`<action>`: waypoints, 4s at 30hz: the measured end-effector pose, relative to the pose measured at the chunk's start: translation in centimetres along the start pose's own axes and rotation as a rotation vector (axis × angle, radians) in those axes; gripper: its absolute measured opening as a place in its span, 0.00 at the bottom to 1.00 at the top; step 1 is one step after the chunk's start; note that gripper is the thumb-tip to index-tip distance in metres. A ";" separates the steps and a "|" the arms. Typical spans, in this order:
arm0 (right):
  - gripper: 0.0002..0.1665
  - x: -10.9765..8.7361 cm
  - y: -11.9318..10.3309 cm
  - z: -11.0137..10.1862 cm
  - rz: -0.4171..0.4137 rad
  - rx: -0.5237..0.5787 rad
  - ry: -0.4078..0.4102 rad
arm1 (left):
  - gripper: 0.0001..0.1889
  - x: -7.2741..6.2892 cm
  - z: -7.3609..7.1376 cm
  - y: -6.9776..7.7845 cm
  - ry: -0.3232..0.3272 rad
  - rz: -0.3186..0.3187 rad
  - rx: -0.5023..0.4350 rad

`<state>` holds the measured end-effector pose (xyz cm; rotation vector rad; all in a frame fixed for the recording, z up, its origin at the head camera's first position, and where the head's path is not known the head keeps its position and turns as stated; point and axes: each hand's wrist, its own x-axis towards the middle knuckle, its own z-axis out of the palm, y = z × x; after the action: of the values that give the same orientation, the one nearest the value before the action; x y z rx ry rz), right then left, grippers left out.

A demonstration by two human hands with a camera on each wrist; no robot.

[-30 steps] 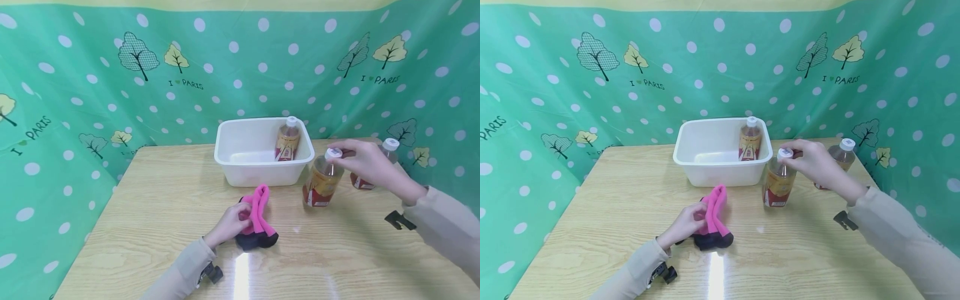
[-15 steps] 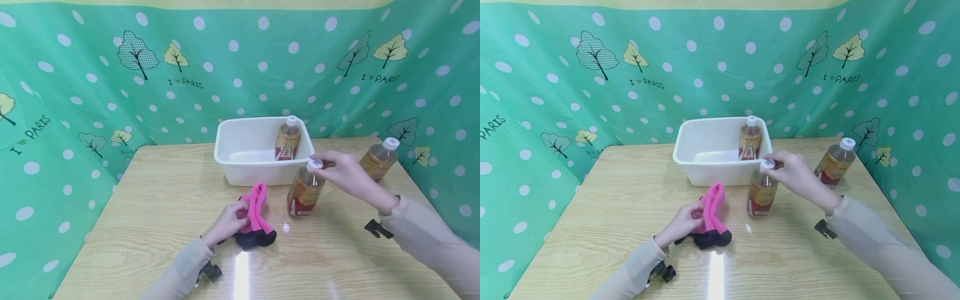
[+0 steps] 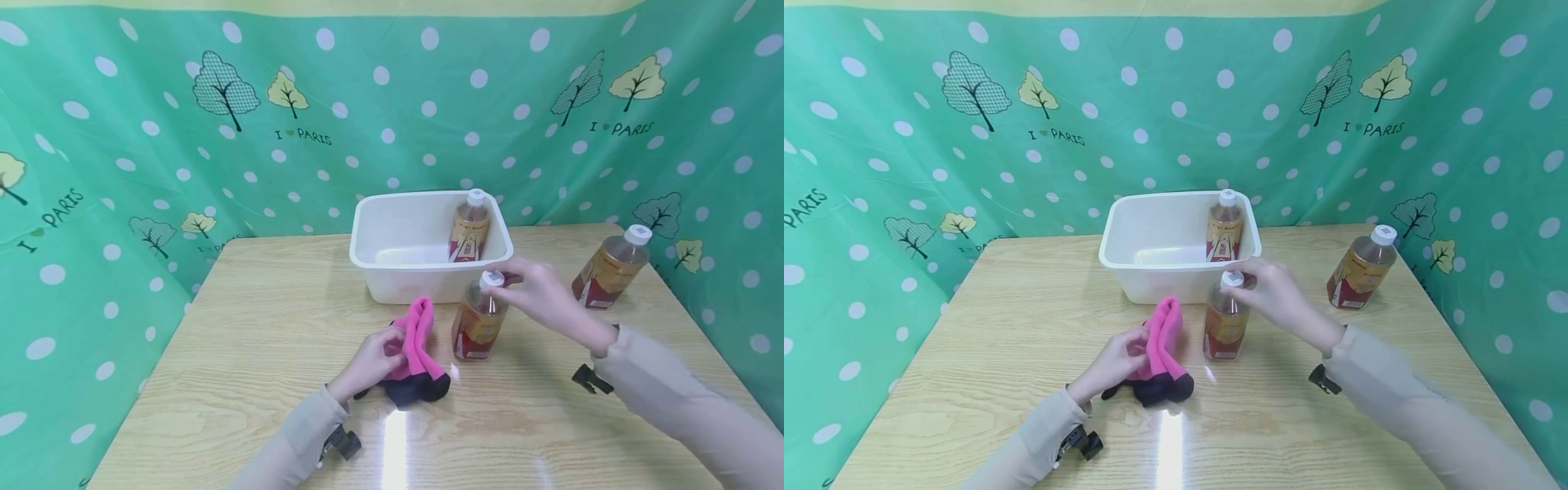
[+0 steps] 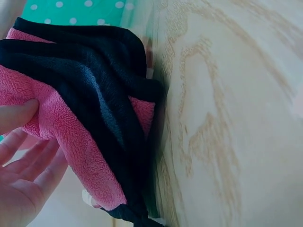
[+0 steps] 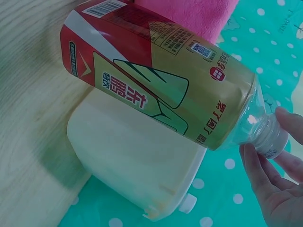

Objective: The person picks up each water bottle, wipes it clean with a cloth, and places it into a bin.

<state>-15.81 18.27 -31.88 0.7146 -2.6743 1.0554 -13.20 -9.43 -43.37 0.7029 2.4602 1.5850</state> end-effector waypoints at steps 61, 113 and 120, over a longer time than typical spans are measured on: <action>0.20 -0.8 0.2 1.6 -0.221 -0.048 0.043 | 0.05 5.3 -0.5 6.7 -0.055 0.346 0.299; 0.19 -1.0 0.2 1.8 -0.130 0.020 0.018 | 0.03 6.3 -0.1 5.4 -0.107 0.382 0.323; 0.19 -1.0 0.3 1.9 -0.119 0.035 0.019 | 0.03 6.3 -0.4 6.2 -0.084 0.427 0.338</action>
<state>-15.07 17.55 -33.73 0.8543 -2.5680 1.0749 -16.92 -4.80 -36.81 1.3943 2.6674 1.2153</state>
